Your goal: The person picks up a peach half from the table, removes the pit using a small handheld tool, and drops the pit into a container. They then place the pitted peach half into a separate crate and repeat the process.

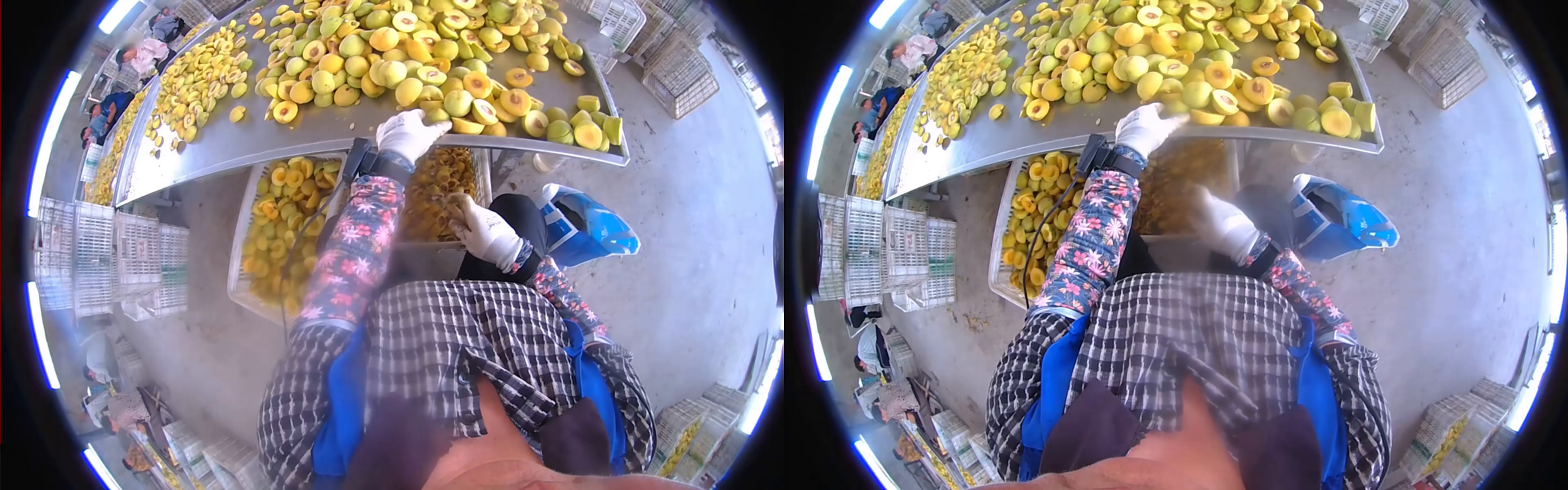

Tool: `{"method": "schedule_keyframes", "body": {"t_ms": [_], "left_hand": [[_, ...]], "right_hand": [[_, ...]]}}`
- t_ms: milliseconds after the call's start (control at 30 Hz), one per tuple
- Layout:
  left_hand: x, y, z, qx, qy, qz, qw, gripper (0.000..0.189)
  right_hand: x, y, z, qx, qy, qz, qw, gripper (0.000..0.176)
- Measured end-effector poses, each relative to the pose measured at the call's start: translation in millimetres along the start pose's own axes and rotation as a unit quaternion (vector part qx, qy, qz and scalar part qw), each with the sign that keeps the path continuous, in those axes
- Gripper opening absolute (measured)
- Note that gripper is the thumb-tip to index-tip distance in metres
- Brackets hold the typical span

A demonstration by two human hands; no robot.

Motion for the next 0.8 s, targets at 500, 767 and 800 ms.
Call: {"method": "schedule_keyframes", "body": {"t_ms": [500, 767, 800], "left_hand": [[4, -21, 120, -0.122, 0.258, 0.456, 0.843, 0.068], [12, 16, 113, 0.085, -0.109, 0.924, 0.356, 0.041], [13, 20, 109, 0.049, -0.128, 0.929, 0.344, 0.037]], "right_hand": [[31, -35, -48, -0.169, 0.120, -0.644, 0.737, 0.043], [32, -25, -55, -0.197, 0.020, -0.173, 0.965, 0.044], [33, -28, -55, -0.215, 0.053, -0.156, 0.963, 0.043]]}}
Point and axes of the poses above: each hand's wrist, its own z-axis away from the middle knuckle, its own y-axis out of the palm, x = y × z, the point moved 4 cm from there along -z, towards the middle knuckle, and after that the axes turned 2 degrees about -z, right-handed, at the moved point
